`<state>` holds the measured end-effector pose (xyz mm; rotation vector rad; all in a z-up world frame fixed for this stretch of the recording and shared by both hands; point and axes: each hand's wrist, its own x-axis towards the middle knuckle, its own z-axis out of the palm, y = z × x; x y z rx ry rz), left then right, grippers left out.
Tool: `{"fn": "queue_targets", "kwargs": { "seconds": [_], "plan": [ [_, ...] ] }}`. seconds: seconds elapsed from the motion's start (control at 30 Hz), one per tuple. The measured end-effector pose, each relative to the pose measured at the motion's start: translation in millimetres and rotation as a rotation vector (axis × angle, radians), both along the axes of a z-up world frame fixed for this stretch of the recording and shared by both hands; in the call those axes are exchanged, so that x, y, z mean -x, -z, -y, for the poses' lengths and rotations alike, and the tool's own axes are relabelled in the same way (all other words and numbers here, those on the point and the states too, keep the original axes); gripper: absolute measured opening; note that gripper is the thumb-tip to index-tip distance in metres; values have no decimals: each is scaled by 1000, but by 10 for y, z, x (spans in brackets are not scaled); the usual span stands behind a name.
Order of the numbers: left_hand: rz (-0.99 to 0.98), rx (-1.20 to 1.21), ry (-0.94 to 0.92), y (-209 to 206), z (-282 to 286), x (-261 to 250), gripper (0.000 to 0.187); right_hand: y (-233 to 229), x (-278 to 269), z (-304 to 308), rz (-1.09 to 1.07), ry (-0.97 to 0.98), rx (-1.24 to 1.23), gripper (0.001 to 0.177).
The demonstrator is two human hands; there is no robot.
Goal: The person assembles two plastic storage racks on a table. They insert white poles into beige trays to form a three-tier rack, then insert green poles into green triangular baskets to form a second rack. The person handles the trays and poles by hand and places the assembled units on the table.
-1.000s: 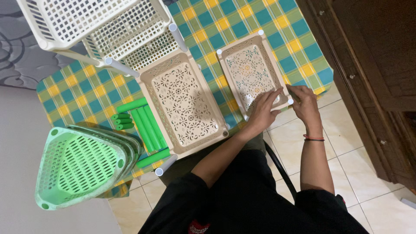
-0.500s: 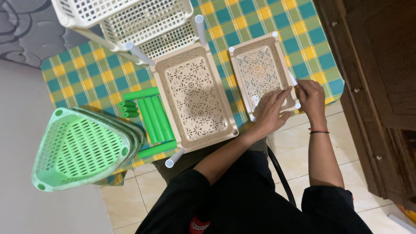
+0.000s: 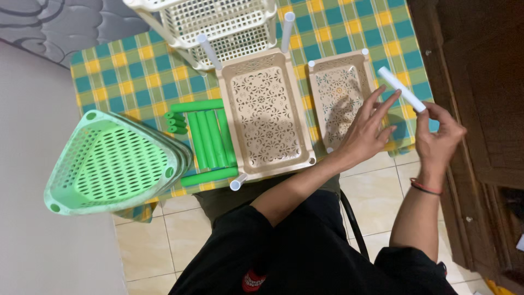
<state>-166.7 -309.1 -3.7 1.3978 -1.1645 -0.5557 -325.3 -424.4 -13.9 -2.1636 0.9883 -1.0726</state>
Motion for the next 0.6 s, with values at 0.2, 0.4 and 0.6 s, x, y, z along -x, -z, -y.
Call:
{"fn": "queue_targets", "kwargs": {
  "seconds": [0.2, 0.4, 0.6],
  "plan": [
    [36, 105, -119, -551, -321, -178, 78, -652, 7, -379, -11, -35, -182, 11],
    [304, 55, -197, -837, -690, -403, 40, -978, -132, -421, 163, -418, -202, 9],
    [242, 71, -242, -862, -1129, -602, 29, -1087, -580, -677, 362, -598, -418, 24]
  ]
}}
